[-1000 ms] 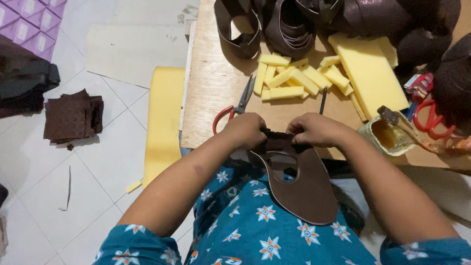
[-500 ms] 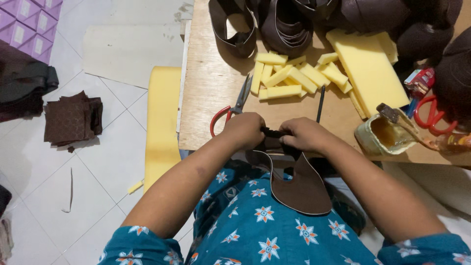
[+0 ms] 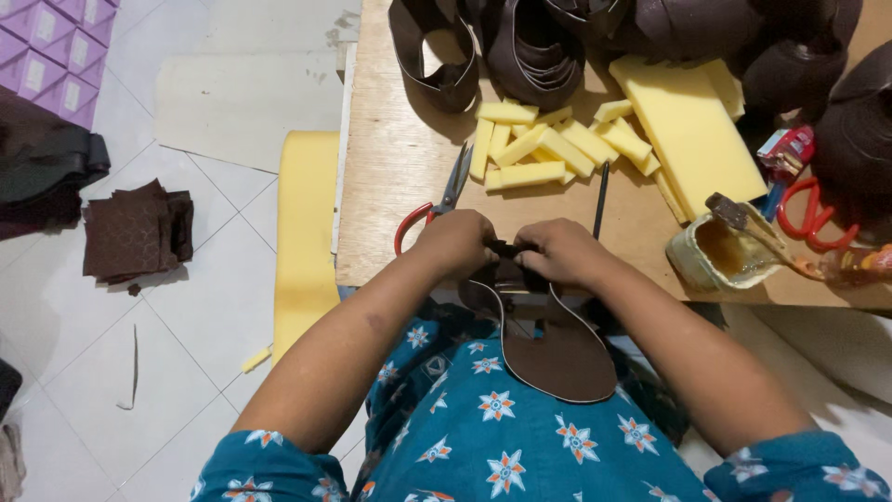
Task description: The person applies adhesive to the edges of a brown shoe upper using a brush, then inserts a yellow foam insert into the opening. They press the foam into place and adjust the upper to secure it. The person repeats this process with another shoe upper, handling each piece individually.
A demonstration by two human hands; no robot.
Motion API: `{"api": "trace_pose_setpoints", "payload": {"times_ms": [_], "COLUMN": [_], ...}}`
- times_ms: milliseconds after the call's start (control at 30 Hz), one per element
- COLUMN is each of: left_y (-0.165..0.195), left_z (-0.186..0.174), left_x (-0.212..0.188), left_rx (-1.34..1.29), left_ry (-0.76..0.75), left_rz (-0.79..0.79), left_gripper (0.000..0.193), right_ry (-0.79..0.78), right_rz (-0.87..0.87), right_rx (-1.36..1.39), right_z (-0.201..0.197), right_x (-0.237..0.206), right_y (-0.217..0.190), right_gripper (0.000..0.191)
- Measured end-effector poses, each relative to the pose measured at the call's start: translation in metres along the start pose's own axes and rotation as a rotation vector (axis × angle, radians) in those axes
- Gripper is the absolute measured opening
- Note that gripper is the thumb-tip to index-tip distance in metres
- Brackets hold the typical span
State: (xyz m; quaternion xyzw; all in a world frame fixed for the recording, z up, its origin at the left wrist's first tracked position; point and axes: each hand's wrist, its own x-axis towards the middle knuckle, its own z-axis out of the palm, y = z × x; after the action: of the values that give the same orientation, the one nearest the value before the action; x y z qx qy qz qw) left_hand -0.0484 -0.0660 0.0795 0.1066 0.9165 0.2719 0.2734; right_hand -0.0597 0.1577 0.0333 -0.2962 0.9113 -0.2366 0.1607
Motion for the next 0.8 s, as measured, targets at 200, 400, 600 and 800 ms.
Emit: {"api": "trace_pose_setpoints", "payload": {"times_ms": [200, 400, 600, 800], "left_y": [-0.007, -0.024, -0.019, -0.011], "left_z": [-0.001, 0.003, -0.01, -0.027], "left_x": [0.0, 0.022, 0.045, 0.037], "left_rx": [-0.074, -0.48, -0.481, -0.462], "left_ry": [0.024, -0.11, -0.094, -0.277], "left_rz": [0.046, 0.06, 0.151, 0.052], "left_gripper": [0.029, 0.027, 0.023, 0.021], "right_ry": [-0.142, -0.136, -0.246, -0.312], "right_rz": [0.095, 0.18, 0.29, 0.285], "right_rx": [0.135, 0.076, 0.087, 0.228], "right_z": [-0.004, -0.043, -0.08, -0.071], "right_x": [0.011, 0.016, 0.019, 0.003], "right_y": [-0.004, -0.005, -0.024, -0.025], "right_gripper": [0.03, 0.033, 0.042, 0.032]}}
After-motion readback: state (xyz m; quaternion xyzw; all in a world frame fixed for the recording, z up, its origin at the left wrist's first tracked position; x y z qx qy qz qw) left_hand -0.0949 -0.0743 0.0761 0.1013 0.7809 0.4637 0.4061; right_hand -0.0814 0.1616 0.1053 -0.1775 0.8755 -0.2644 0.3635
